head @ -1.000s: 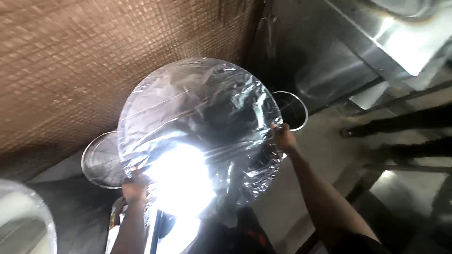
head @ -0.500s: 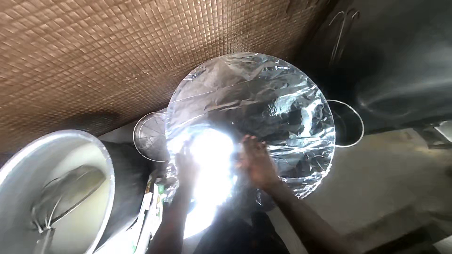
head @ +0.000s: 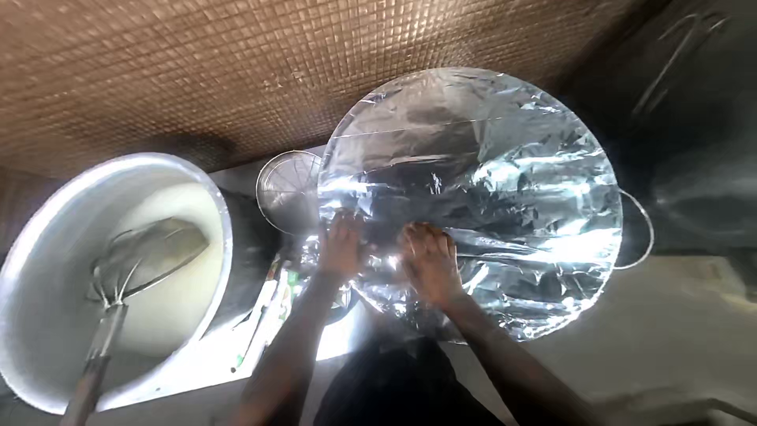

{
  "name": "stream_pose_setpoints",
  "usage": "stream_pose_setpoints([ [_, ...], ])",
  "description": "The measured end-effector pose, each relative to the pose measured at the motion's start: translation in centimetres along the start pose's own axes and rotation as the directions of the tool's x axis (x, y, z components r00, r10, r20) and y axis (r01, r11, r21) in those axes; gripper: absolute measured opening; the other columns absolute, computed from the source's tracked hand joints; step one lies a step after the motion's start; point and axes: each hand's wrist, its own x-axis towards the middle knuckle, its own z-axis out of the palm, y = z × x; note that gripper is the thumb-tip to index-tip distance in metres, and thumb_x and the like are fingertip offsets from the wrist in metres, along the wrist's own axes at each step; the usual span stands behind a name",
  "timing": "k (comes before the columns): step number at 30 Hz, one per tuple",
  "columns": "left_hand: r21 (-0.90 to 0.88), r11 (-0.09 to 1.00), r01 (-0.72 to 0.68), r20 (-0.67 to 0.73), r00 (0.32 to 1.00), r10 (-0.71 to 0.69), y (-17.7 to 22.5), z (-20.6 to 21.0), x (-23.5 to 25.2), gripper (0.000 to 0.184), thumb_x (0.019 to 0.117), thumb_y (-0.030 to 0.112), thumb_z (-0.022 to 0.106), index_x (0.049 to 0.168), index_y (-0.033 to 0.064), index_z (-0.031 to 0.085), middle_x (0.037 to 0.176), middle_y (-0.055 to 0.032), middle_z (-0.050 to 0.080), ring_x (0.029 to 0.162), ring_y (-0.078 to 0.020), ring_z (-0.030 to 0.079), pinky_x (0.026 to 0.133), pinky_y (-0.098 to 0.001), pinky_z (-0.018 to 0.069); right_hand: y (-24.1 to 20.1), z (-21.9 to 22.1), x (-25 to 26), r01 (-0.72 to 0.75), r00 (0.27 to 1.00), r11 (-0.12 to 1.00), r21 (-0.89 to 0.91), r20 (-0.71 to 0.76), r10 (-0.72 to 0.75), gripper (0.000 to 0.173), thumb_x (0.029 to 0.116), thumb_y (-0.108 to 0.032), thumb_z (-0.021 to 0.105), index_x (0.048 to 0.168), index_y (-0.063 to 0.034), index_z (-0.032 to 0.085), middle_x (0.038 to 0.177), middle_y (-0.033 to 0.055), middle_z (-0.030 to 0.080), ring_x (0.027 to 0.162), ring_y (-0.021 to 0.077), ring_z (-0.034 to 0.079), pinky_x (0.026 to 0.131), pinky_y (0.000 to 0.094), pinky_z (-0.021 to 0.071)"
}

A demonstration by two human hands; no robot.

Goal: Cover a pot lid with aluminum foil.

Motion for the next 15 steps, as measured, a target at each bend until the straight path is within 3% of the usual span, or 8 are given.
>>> stream_pose_setpoints([
  [3,0.019,0.998,-0.057,-0.003,0.998,0.057,-1.4,-0.3,0.8,0.080,0.0981,0.072,0.039,0.161,0.0226,0.035,0.169,-0.0046,0.027,0.158,-0.0307,0.015,0.122,-0.0670,0.0118,0.8,0.1,0.5,-0.040,0.998,0.998,-0.048,-0.046,0.038,0.064,0.1015,-0.050,0.047,0.150,-0.0084,0.051,0.156,0.0134,0.047,0.147,0.0367,0.040,0.117,0.0608,0.0319],
  [5,0.035,0.996,-0.080,0.032,0.996,0.079,-1.8,-0.1,0.7,0.082,0.0979,0.075,0.032,0.162,0.0230,0.032,0.171,-0.0027,0.021,0.159,-0.0292,0.010,0.122,-0.0673,0.0076,1.4,0.4,0.4,-0.063,0.998,0.990,-0.122,0.011,0.065,0.071,0.1030,-0.056,0.039,0.155,-0.0077,0.044,0.162,0.0132,0.040,0.152,0.0353,0.032,0.121,0.0613,0.0246],
  [7,0.033,0.996,-0.087,0.060,0.995,0.085,-2.0,0.3,0.5,0.084,0.0966,0.077,0.029,0.162,0.0248,0.032,0.171,-0.0015,0.020,0.159,-0.0283,0.008,0.122,-0.0670,0.0047,1.6,0.6,0.1,-0.081,0.995,0.984,-0.156,0.050,0.090,0.073,0.1025,-0.059,0.041,0.154,-0.0062,0.045,0.162,0.0165,0.038,0.152,0.0382,0.030,0.121,0.0642,0.0221],
  [9,-0.032,0.996,-0.085,0.033,0.996,0.086,-2.2,-0.1,0.6,0.082,0.0974,0.073,0.038,0.161,0.0215,0.034,0.169,-0.0046,0.025,0.158,-0.0301,0.014,0.122,-0.0679,0.0070,0.3,0.3,-0.3,-0.050,0.999,0.994,-0.093,0.006,0.051,0.061,0.1011,-0.050,0.053,0.146,-0.0076,0.056,0.154,0.0186,0.048,0.144,0.0418,0.040,0.113,0.0647,0.0335],
  [11,-0.127,0.990,-0.061,-0.033,0.998,0.057,-3.1,-1.3,0.2,0.079,0.0986,0.067,0.045,0.160,0.0195,0.035,0.168,-0.0074,0.029,0.156,-0.0327,0.020,0.121,-0.0689,0.0122,-3.3,0.0,-2.1,0.137,0.990,0.991,0.001,0.017,-0.137,0.045,0.1008,-0.039,0.057,0.133,-0.0086,0.066,0.138,0.0177,0.061,0.127,0.0400,0.057,0.101,0.0597,0.0488],
  [13,-0.224,0.975,-0.009,-0.129,0.991,-0.020,-4.7,-3.2,-0.2,0.074,0.0999,0.060,0.048,0.159,0.0181,0.037,0.167,-0.0087,0.030,0.154,-0.0343,0.026,0.120,-0.0654,0.0212,-7.9,0.6,-4.1,0.385,0.895,0.910,0.156,0.176,-0.409,0.033,0.1018,-0.032,0.055,0.124,-0.0129,0.071,0.125,0.0123,0.070,0.115,0.0312,0.067,0.094,0.0525,0.0569],
  [15,-0.361,0.932,0.035,-0.224,0.967,-0.123,-6.6,-5.3,-1.4,0.068,0.1000,0.049,0.053,0.156,0.0124,0.041,0.165,-0.0129,0.033,0.148,-0.0353,0.036,0.116,-0.0593,0.0334,-12.3,2.6,-5.0,0.361,0.687,0.858,0.366,0.518,-0.510,0.035,0.1069,-0.029,0.045,0.132,-0.0153,0.065,0.128,0.0112,0.067,0.119,0.0292,0.065,0.097,0.0515,0.0533],
])
